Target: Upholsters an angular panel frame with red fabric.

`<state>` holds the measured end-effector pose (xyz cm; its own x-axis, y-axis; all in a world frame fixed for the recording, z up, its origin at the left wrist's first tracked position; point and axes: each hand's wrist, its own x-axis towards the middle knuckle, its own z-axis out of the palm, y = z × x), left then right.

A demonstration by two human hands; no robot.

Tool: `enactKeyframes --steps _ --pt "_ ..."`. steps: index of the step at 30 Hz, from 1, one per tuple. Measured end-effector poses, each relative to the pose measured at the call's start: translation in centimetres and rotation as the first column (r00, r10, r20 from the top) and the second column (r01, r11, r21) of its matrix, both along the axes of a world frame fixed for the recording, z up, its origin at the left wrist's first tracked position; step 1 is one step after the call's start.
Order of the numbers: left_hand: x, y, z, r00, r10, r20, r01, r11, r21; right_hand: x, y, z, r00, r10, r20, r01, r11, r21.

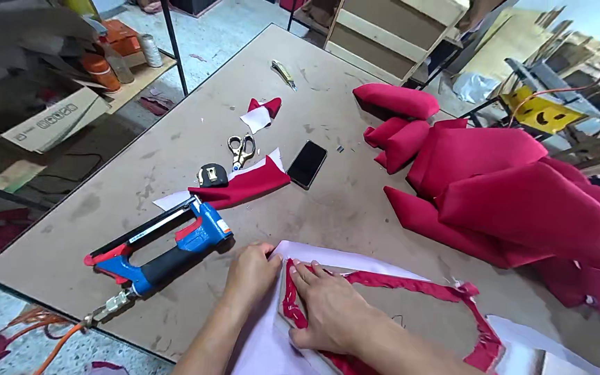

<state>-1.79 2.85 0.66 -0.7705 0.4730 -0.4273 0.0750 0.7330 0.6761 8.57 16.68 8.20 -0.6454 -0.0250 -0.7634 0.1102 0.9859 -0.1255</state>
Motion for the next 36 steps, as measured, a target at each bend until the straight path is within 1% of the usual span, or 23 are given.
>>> enactKeyframes --steps 2,3,5,6,7,8,9,10,11,12,13,14,16,18,21,22,24,25,27,29,30,32,36 --pt "0.6 0.5 -0.1 0.999 -0.022 -0.035 0.022 1.0 -0.004 0.6 -0.3 -0.1 1.0 -0.01 -0.015 0.01 1.0 0.021" --pt "1.0 0.7 -0.4 0.995 -0.035 -0.094 0.036 0.999 0.014 0.9 -0.4 -0.3 1.0 -0.015 -0.026 0.016 1.0 0.026" --pt "2.5 0.8 -1.5 0.938 -0.075 -0.338 0.109 0.99 0.085 1.7 -0.6 -1.0 0.996 -0.032 -0.082 0.036 0.998 0.048" --pt "3.3 0.7 -2.4 0.872 -0.08 -0.482 0.163 0.978 0.132 2.5 -0.9 -1.7 0.987 -0.037 -0.155 0.049 0.996 0.071" --pt "4.1 0.5 -3.3 0.795 -0.067 -0.603 0.223 0.957 0.186 3.9 -1.2 -3.0 0.957 -0.033 -0.289 0.063 0.993 0.096" --pt "4.7 0.2 -3.8 0.725 -0.047 -0.687 0.281 0.931 0.233 5.7 -1.3 -5.0 0.862 -0.021 -0.507 0.089 0.99 0.11" --pt "5.2 -0.2 -3.9 0.676 -0.041 -0.736 0.342 0.902 0.264 7.4 -1.0 -7.4 0.686 -0.023 -0.728 0.116 0.99 0.077" --pt "5.4 -0.5 -3.7 0.64 -0.055 -0.767 0.402 0.874 0.272 8.5 -0.5 -9.1 0.507 -0.053 -0.86 0.12 0.993 0.01" --pt "5.6 -0.9 -3.4 0.602 -0.084 -0.794 0.449 0.858 0.249 8.9 0.0 -10.0 0.382 -0.109 -0.918 0.116 0.991 -0.07" --pt "6.1 -1.4 -3.3 0.573 -0.119 -0.81 0.479 0.852 0.213 9.2 0.1 -10.2 0.32 -0.171 -0.932 0.111 0.983 -0.143" --pt "6.4 -1.9 -3.2 0.553 -0.153 -0.819 0.504 0.844 0.183 9.3 0.0 -10.1 0.296 -0.194 -0.935 0.103 0.98 -0.17" --pt "6.2 -2.1 -3.1 0.531 -0.188 -0.826 0.531 0.834 0.152 9.1 -0.2 -9.8 0.309 -0.178 -0.934 0.089 0.983 -0.158" --pt "5.7 -2.3 -2.8 0.511 -0.255 -0.821 0.567 0.818 0.099 8.3 -0.7 -9.0 0.441 -0.062 -0.895 0.047 0.998 -0.046" --pt "5.7 -2.8 -2.9 0.519 -0.312 -0.796 0.585 0.808 0.065 7.8 -0.7 -8.8 0.521 -0.019 -0.853 0.025 1.0 -0.007" --pt "6.0 -4.7 -1.9 0.58 -0.388 -0.716 0.56 0.829 0.004 8.4 -0.6 -9.3 0.492 -0.072 -0.868 0.043 0.997 -0.059" --pt "5.6 -5.8 -1.0 0.609 -0.373 -0.7 0.491 0.87 -0.036 8.7 -0.7 -9.5 0.456 -0.09 -0.886 0.058 0.996 -0.072" --pt "3.3 -8.8 1.1 0.643 -0.242 -0.726 0.209 0.968 -0.138 8.9 -0.7 -9.9 0.387 -0.122 -0.914 0.096 0.991 -0.092" --pt "1.6 -10.6 1.7 0.655 -0.173 -0.736 0.043 0.98 -0.192 9.1 -0.7 -10.1 0.364 -0.132 -0.922 0.11 0.989 -0.099" --pt "-2.0 -13.7 1.7 0.75 -0.095 -0.655 -0.175 0.926 -0.334 9.2 -0.8 -10.3 0.343 -0.146 -0.928 0.125 0.986 -0.109" --pt "-4.5 -14.8 0.6 0.839 -0.138 -0.526 -0.165 0.858 -0.487 9.0 -0.6 -10.2 0.339 -0.162 -0.927 0.128 0.984 -0.125" --pt "-5.2 -14.6 0.4 0.864 -0.163 -0.477 -0.116 0.857 -0.503 8.9 -0.5 -10.1 0.339 -0.171 -0.925 0.129 0.982 -0.135" --pt "-5.7 -13.6 1.4 0.916 -0.147 -0.372 -0.041 0.891 -0.453 8.9 -0.6 -10.0 0.338 -0.187 -0.922 0.126 0.98 -0.153" --pt "-2.2 -10.9 7.7 0.975 0.081 -0.207 -0.11 0.985 -0.132 8.7 -0.4 -9.6 0.323 -0.223 -0.92 0.13 0.973 -0.19"
